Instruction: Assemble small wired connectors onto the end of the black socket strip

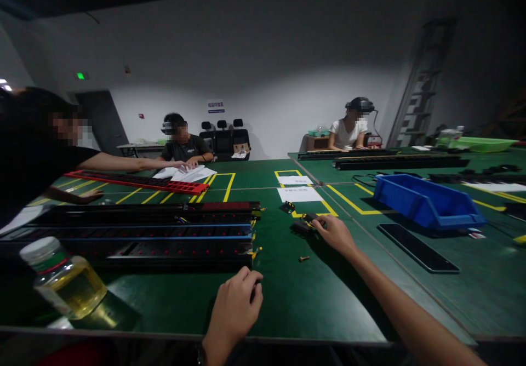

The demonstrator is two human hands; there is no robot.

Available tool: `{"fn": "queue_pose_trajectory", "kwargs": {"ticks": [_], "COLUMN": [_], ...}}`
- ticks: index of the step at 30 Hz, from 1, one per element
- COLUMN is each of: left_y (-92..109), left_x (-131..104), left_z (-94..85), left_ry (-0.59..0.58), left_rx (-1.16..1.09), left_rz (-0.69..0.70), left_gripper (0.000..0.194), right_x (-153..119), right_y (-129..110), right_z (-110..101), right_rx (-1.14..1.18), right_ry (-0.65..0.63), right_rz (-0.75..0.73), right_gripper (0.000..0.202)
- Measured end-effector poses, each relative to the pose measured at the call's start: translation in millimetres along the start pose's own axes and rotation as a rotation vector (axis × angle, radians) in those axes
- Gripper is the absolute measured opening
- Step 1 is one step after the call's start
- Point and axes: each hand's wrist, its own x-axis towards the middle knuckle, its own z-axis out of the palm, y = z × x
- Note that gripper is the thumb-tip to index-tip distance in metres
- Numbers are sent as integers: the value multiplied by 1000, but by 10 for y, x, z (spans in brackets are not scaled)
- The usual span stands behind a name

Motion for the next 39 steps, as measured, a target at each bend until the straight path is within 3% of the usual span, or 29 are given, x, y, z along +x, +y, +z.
{"fn": "queue_pose_trajectory", "kwargs": {"ticks": [39], "left_y": [-10], "left_x": [-2], "left_z": [9], "left_ry": [-3], "left_rx": [9], "left_rz": [-1], "left_gripper": [27], "right_x": [5], "right_y": [25], "right_z": [29], "right_rx": [13], "right_ry": [9], "right_rz": [26], "right_gripper": [36]}}
